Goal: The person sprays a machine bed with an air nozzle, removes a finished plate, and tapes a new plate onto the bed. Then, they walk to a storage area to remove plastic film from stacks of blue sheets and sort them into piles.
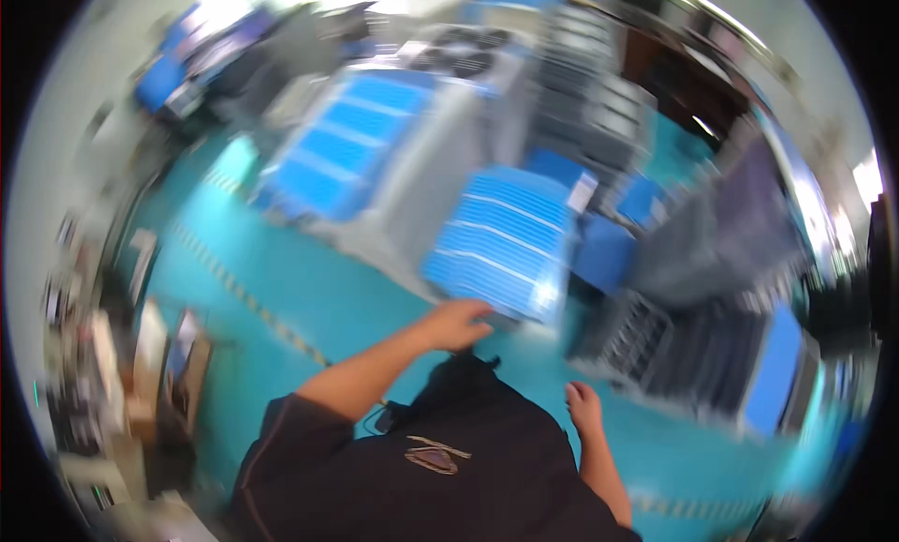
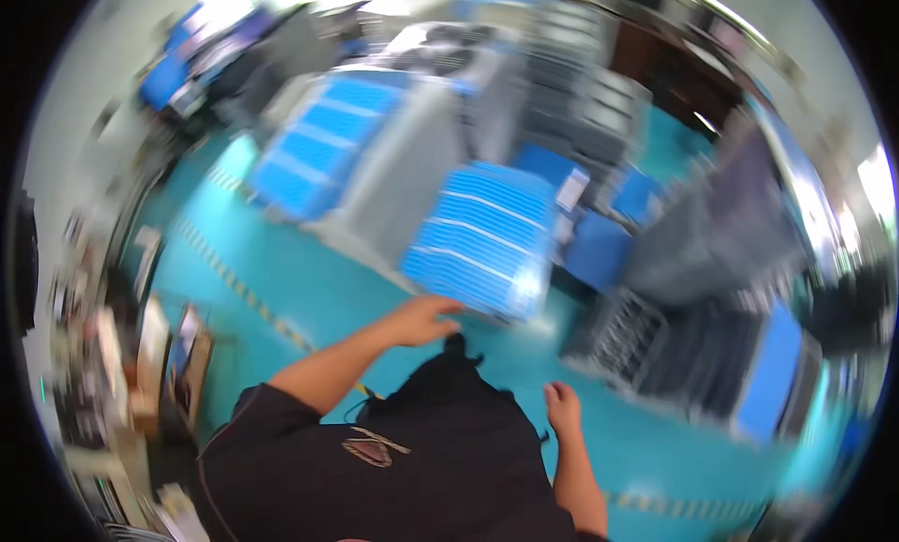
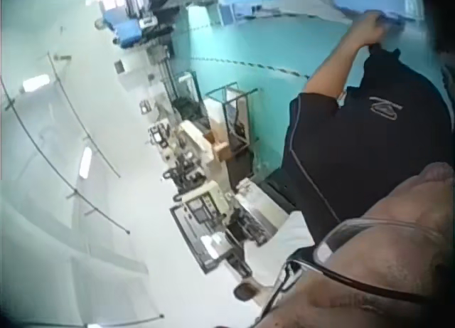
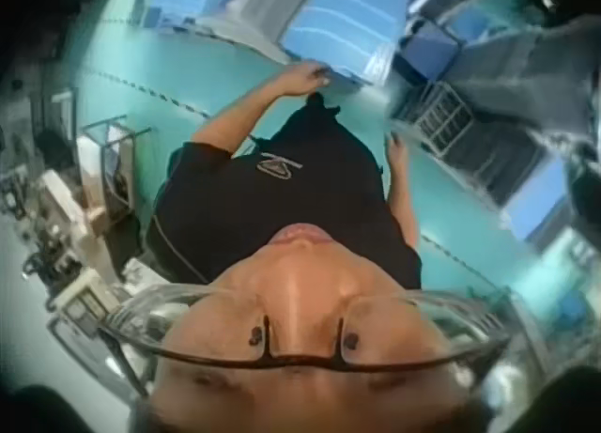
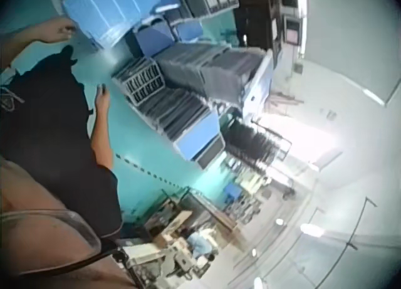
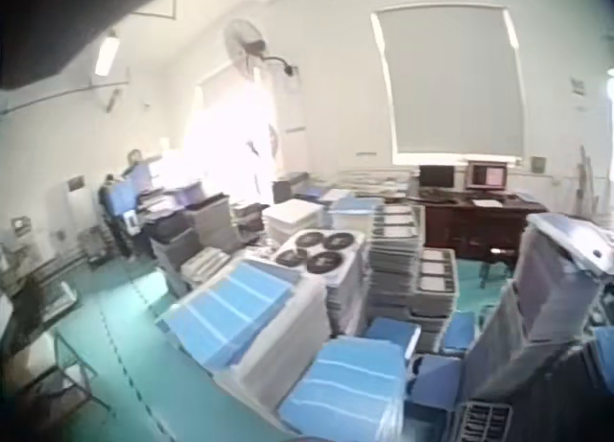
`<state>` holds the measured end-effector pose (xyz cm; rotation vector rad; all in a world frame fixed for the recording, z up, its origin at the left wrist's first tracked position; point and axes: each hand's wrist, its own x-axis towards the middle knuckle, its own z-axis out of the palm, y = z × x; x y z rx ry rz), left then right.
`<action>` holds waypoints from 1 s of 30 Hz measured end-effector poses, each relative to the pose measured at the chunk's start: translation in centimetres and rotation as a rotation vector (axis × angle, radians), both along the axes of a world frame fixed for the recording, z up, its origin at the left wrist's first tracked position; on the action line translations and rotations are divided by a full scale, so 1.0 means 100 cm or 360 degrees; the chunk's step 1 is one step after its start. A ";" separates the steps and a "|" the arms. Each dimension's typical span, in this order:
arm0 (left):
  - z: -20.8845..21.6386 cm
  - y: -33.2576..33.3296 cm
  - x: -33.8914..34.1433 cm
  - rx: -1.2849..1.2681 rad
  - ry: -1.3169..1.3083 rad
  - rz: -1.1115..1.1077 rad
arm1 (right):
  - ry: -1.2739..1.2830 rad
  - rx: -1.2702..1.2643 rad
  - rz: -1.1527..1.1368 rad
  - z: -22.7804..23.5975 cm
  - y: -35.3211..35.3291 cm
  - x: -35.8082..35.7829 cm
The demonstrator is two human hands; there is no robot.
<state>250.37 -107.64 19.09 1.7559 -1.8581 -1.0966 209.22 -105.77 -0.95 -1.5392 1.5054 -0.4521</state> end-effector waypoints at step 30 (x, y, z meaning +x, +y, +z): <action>-0.072 0.114 0.141 0.0121 0.0162 0.0925 | -0.0062 0.0209 0.0524 0.006 -0.354 0.203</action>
